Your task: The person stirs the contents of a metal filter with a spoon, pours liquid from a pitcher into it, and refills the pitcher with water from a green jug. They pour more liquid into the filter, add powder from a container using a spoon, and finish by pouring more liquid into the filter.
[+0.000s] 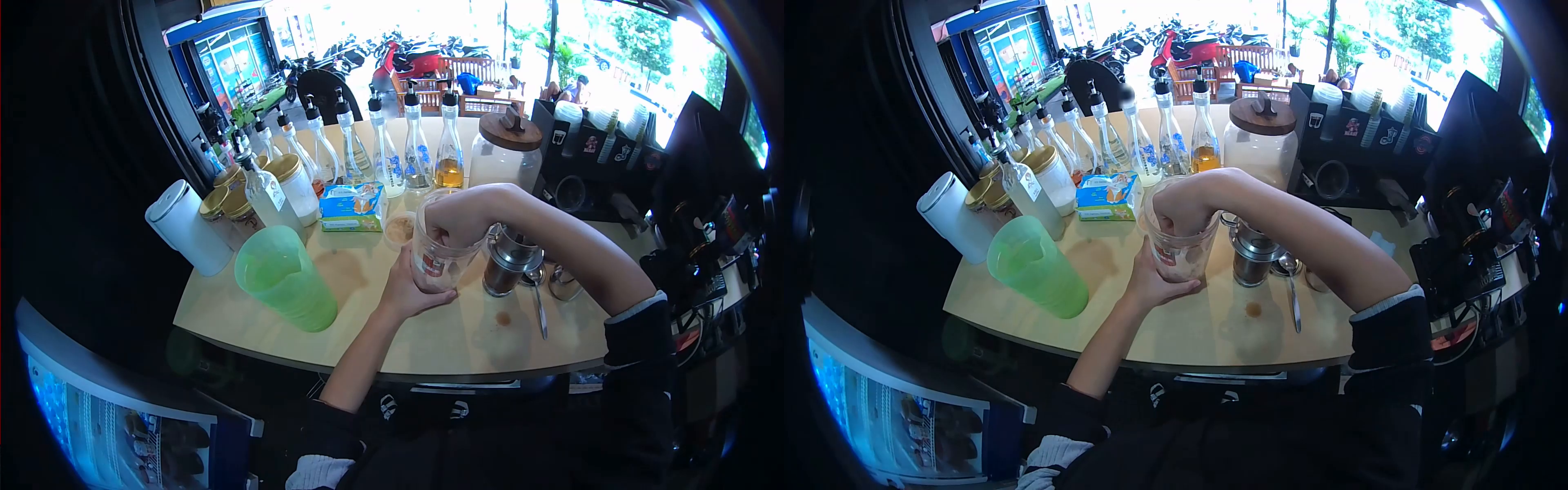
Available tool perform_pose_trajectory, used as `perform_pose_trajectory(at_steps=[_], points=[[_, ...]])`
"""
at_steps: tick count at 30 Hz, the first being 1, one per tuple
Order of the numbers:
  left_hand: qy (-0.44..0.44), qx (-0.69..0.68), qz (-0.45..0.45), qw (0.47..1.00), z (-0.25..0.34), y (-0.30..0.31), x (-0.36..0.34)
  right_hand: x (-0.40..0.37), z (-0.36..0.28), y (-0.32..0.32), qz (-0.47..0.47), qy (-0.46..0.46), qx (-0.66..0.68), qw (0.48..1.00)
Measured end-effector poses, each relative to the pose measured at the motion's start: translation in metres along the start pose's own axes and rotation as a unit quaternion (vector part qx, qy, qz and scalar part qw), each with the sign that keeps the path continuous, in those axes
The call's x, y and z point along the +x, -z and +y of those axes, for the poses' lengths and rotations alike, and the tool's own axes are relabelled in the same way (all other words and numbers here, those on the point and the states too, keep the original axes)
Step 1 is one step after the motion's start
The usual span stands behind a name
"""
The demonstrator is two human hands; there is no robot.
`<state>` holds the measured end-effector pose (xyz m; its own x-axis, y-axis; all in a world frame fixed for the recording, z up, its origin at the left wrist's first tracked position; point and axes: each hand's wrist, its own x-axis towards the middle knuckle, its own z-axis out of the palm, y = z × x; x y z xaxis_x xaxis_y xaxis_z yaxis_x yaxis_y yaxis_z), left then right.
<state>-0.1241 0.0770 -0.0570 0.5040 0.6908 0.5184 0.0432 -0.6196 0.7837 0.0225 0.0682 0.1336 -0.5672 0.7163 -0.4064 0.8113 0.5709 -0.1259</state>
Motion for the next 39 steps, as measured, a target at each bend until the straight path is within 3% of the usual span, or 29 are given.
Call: perform_pose_trajectory(at_steps=[7, 20, 24, 27, 30, 39], points=[[-0.005, 0.029, 0.008, 1.000, 0.004, 0.001, 0.000, -0.003, 0.007, -0.002, 0.027, 0.037, 0.027, 0.999], [0.014, 0.001, 0.032, 0.999, 0.001, -0.003, -0.002, -0.056, 0.017, 0.018, 0.117, 0.050, 0.216, 0.968], [0.009, 0.036, 0.040, 0.999, -0.003, -0.004, -0.003, -0.076, 0.029, 0.008, 0.165, 0.023, 0.301, 0.939], [0.018, 0.019, 0.035, 0.999, 0.005, -0.006, -0.003, -0.074, 0.048, -0.013, 0.221, 0.044, 0.443, 0.868], [0.018, 0.037, 0.043, 0.998, 0.016, -0.009, -0.004, -0.082, 0.056, -0.025, 0.262, 0.052, 0.485, 0.833], [0.029, -0.011, 0.064, 0.997, 0.009, -0.023, -0.001, -0.137, 0.065, -0.038, 0.331, 0.045, 0.491, 0.804]])
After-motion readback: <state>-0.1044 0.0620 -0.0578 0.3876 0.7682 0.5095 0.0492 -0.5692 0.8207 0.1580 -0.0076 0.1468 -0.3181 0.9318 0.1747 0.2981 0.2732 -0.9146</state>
